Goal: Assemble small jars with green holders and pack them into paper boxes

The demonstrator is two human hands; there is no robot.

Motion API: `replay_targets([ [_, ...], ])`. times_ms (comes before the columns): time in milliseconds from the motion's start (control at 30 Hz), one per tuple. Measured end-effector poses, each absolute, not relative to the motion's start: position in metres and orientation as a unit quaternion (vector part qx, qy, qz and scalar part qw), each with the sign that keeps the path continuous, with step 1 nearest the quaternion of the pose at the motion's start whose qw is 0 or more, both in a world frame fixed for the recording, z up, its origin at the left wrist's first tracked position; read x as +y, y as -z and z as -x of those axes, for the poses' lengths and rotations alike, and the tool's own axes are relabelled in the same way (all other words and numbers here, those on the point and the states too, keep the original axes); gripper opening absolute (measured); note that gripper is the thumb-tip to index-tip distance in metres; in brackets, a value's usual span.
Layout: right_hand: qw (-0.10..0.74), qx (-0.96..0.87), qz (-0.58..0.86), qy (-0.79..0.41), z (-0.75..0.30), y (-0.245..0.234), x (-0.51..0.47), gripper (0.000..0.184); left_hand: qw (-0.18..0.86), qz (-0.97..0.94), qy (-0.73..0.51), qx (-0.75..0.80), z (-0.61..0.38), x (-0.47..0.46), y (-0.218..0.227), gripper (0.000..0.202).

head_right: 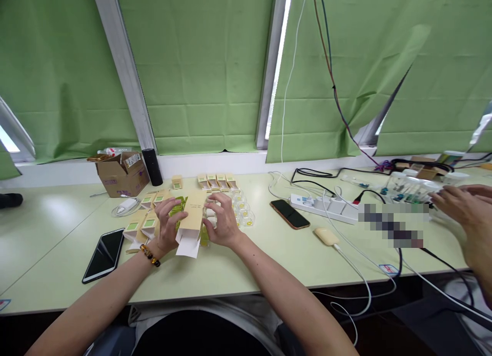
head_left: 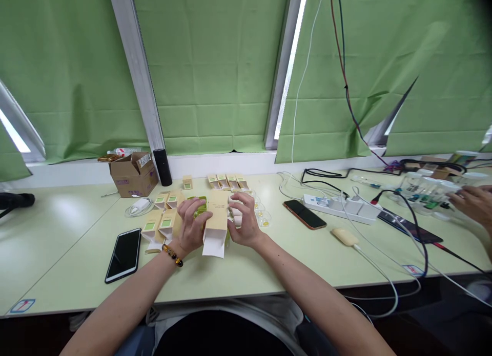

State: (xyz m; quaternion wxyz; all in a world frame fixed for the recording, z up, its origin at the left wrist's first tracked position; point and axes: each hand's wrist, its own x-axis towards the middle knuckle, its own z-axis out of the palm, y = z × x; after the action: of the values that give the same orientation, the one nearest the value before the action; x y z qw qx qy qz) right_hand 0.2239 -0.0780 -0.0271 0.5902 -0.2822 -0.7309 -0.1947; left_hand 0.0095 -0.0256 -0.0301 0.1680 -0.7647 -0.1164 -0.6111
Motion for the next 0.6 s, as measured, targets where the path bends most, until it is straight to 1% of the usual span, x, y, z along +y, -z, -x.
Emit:
replay_targets([
  [67, 0.596, -0.732, 0.286, 0.165, -0.222, 0.024, -0.08, 0.069, 0.096, 0.783, 0.6, -0.131, -0.011, -0.023, 0.03, 0.034],
  [167, 0.617, -0.726, 0.294, 0.083, -0.22, 0.019, -0.081, 0.069, -0.072, 0.787, 0.592, -0.162, -0.016, -0.018, 0.033, 0.042],
  [267, 0.633, -0.705, 0.319, 0.017, -0.219, 0.017, -0.081, 0.059, -0.265, 0.728, 0.601, -0.199, -0.021, -0.014, 0.035, 0.046],
  [333, 0.631, -0.7, 0.335, -0.003, -0.22, 0.017, -0.081, 0.052, -0.362, 0.684, 0.604, -0.189, -0.023, -0.013, 0.032, 0.051],
  [467, 0.62, -0.707, 0.338, -0.023, -0.22, 0.015, -0.082, 0.046, -0.47, 0.647, 0.582, -0.148, -0.022, -0.017, 0.022, 0.052],
  [600, 0.602, -0.727, 0.327, -0.037, -0.22, 0.015, -0.082, 0.047, -0.518, 0.637, 0.554, -0.138, -0.025, -0.02, 0.019, 0.055],
])
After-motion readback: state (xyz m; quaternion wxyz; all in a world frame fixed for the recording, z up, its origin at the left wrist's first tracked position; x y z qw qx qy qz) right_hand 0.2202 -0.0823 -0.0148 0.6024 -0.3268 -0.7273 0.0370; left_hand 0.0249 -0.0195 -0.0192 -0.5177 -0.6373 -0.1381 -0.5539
